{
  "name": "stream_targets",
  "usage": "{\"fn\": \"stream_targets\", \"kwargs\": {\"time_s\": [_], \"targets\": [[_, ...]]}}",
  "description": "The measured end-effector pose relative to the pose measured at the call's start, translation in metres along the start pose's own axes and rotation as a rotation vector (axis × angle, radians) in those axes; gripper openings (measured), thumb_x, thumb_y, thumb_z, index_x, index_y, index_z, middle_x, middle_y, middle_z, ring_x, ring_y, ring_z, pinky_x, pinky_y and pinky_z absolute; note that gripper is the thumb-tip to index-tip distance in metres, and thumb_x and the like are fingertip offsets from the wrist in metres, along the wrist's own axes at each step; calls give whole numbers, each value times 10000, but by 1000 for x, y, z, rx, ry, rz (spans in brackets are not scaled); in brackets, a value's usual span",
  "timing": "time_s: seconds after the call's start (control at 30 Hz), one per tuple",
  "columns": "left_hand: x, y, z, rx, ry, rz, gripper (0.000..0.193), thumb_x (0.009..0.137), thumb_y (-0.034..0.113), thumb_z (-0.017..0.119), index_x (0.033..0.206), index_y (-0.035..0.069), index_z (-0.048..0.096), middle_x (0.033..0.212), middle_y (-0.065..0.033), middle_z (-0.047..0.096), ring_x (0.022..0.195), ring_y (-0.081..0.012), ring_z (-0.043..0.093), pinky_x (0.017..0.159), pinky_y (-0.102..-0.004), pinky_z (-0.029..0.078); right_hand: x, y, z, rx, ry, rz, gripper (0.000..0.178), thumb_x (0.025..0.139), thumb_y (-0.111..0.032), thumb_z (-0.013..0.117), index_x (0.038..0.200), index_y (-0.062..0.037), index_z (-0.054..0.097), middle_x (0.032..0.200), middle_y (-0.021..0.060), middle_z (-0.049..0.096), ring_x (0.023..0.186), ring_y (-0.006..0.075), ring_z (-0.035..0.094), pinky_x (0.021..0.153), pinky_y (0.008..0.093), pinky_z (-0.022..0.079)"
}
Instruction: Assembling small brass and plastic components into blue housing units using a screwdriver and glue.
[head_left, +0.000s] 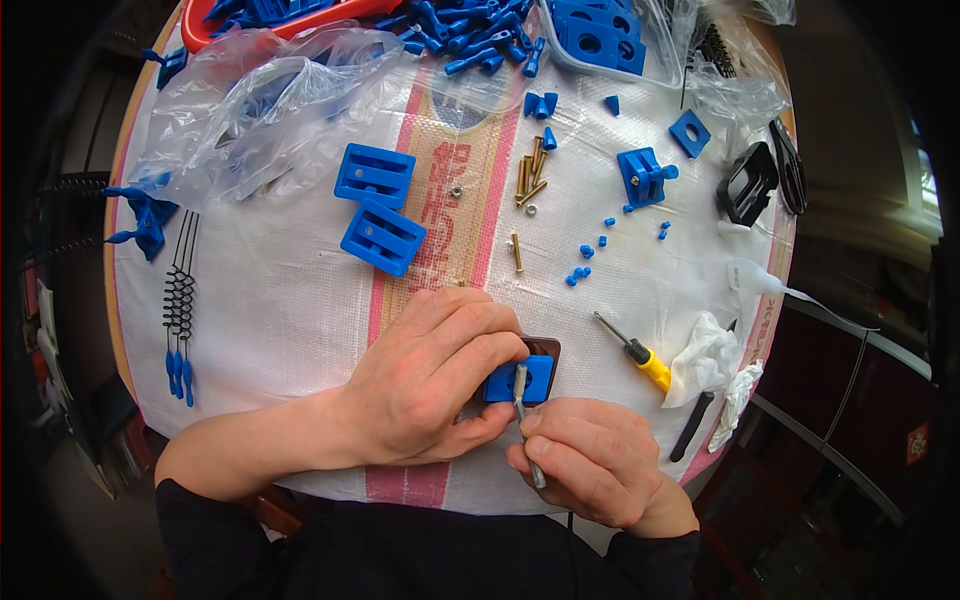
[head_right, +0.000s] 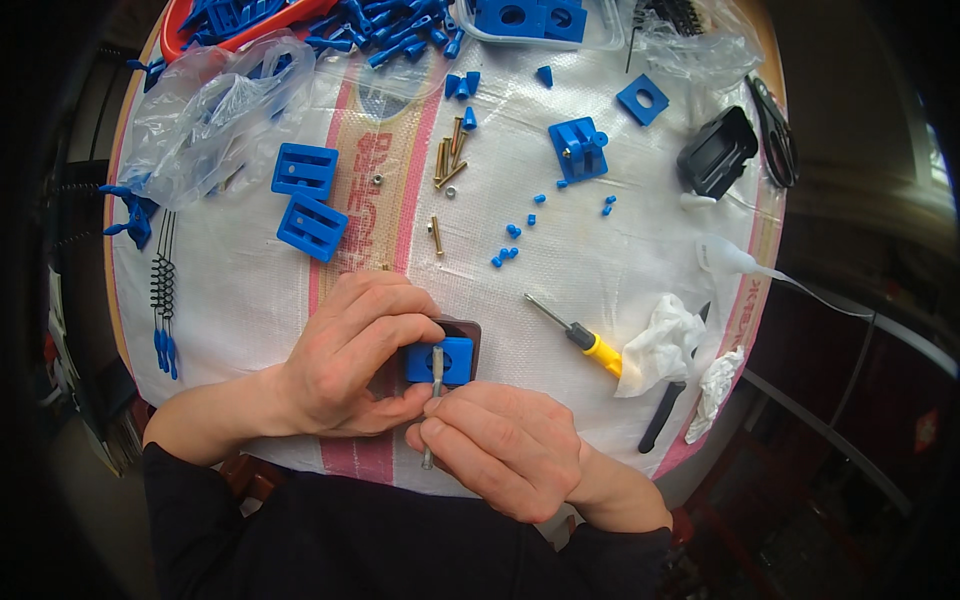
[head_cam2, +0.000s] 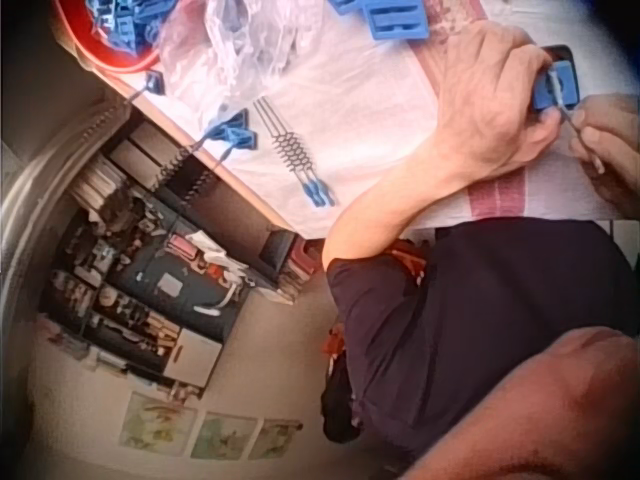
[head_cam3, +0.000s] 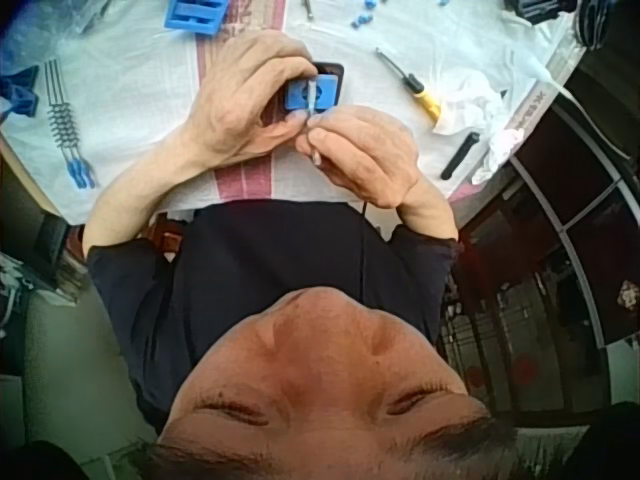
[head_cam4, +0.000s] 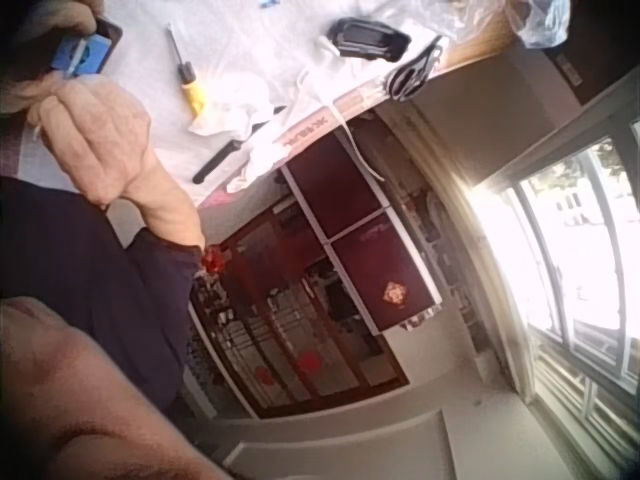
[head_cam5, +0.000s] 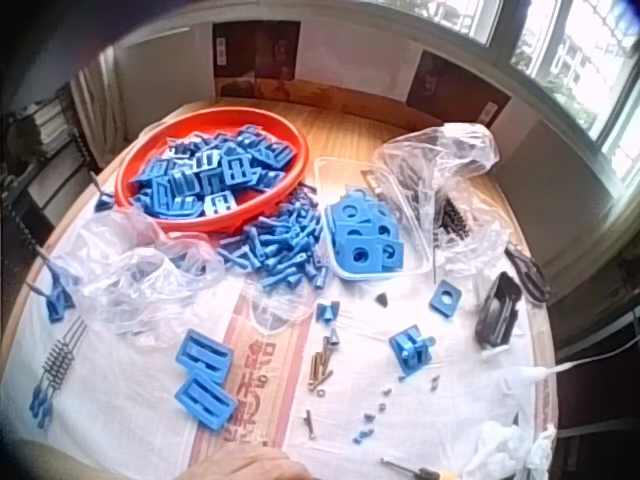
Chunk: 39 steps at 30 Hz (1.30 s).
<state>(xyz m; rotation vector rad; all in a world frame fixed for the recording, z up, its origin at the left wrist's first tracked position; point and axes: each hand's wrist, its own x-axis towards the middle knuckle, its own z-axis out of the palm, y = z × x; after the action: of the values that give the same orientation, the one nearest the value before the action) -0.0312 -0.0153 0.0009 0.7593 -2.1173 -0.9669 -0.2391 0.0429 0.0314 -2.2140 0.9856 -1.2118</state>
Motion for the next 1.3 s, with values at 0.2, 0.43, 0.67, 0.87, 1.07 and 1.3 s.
{"fn": "stream_targets", "kwargs": {"time_s": [0.2, 0.43, 0.67, 0.87, 1.07, 1.3], "targets": [[0, 0, 0, -4, -2, 0, 514, 651, 78, 825, 1118, -1, 625, 1111, -160, 640, 1009, -358, 635, 899, -470, 503, 0, -1, 1, 1, 4, 2, 276, 804, -32, 877, 1003, 65, 713, 917, 133, 705, 755, 250, 741, 632, 333, 622], [0, 1, 0, -4, -1, -9, 495, 662, 88, 821, 1110, 3, 628, 1110, -153, 636, 1028, -355, 629, 903, -463, 494, 0, -3, -4, -3, -54, 43, 358, 802, -19, 890, 1078, 18, 665, 962, 125, 704, 776, 264, 754, 650, 349, 642], [0, 0, 0, 3, -1, 0, 507, 646, 75, 825, 1108, -5, 631, 1107, -161, 644, 1014, -359, 639, 892, -467, 504, -1, -3, -3, 5, -59, 55, 397, 800, -13, 896, 1106, -7, 643, 981, 119, 701, 779, 271, 759, 650, 358, 650], [0, 1, 0, 7, 4, 0, 523, 626, 68, 830, 1105, -9, 634, 1105, -162, 646, 1008, -361, 642, 883, -468, 508, -2, -3, -2, 13, -47, 54, 379, 802, -11, 892, 1090, -2, 647, 963, 119, 695, 756, 263, 752, 635, 357, 647], [1, 0, 0, 11, -8, -2, 524, 627, 71, 833, 1106, -10, 635, 1108, -164, 647, 1014, -361, 645, 891, -465, 510, -2, -1, -1, 13, -37, 49, 369, 801, -18, 893, 1080, 2, 652, 940, 122, 695, 751, 261, 749, 629, 352, 643], [0, 1, 0, 19, -2, 2, 511, 634, 76, 832, 1099, -11, 638, 1106, -163, 648, 1011, -360, 644, 888, -464, 509, -2, -1, 0, 34, -52, 57, 373, 800, -19, 893, 1088, 5, 658, 949, 134, 701, 756, 267, 752, 637, 358, 648]]}}
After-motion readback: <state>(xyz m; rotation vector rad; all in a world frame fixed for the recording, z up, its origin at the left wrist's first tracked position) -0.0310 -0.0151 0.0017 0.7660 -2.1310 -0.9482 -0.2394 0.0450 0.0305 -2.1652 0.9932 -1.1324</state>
